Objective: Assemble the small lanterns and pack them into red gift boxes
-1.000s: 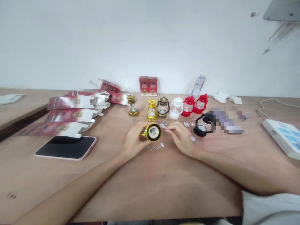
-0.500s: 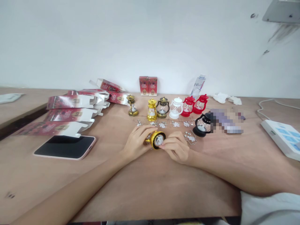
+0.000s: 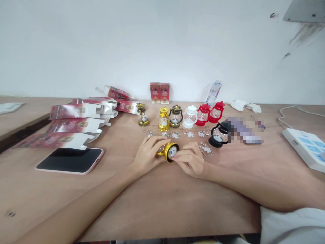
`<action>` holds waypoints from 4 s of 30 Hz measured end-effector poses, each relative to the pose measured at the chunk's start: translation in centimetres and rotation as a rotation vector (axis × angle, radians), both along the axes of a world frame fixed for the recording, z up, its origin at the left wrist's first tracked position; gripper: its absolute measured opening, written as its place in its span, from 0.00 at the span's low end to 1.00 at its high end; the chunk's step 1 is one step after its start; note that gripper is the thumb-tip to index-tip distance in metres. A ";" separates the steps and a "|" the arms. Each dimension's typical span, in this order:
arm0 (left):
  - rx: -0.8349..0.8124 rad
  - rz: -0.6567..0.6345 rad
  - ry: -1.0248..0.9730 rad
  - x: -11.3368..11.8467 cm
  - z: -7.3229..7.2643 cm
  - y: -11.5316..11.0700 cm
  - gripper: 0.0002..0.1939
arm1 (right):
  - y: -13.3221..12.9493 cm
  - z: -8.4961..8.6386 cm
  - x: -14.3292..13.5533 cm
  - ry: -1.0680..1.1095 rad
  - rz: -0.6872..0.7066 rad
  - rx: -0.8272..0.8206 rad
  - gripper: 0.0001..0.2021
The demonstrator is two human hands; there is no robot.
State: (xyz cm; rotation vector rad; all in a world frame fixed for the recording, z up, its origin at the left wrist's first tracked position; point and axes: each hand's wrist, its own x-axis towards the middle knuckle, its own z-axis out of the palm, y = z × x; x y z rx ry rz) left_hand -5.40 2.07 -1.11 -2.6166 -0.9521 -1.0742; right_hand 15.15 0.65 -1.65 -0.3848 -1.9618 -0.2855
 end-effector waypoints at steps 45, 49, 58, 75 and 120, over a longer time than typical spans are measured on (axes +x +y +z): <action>0.060 0.004 -0.002 0.0 -0.3 -0.4 0.18 | -0.3 0.5 -0.8 0.054 0.224 -0.503 0.17; -0.002 0.024 0.023 -0.2 -0.4 -0.5 0.23 | -0.2 0.2 -0.8 0.061 0.219 -0.547 0.17; 0.030 0.014 -0.033 0.2 0.2 -0.4 0.18 | -0.7 0.7 -0.3 0.101 0.247 -0.515 0.20; -0.077 0.226 -0.135 -0.6 0.4 0.5 0.17 | 0.6 0.1 0.5 -0.256 0.107 -0.727 0.17; 0.152 0.126 0.146 -0.1 0.4 -0.2 0.17 | 0.6 -0.3 0.6 0.050 0.091 -0.169 0.15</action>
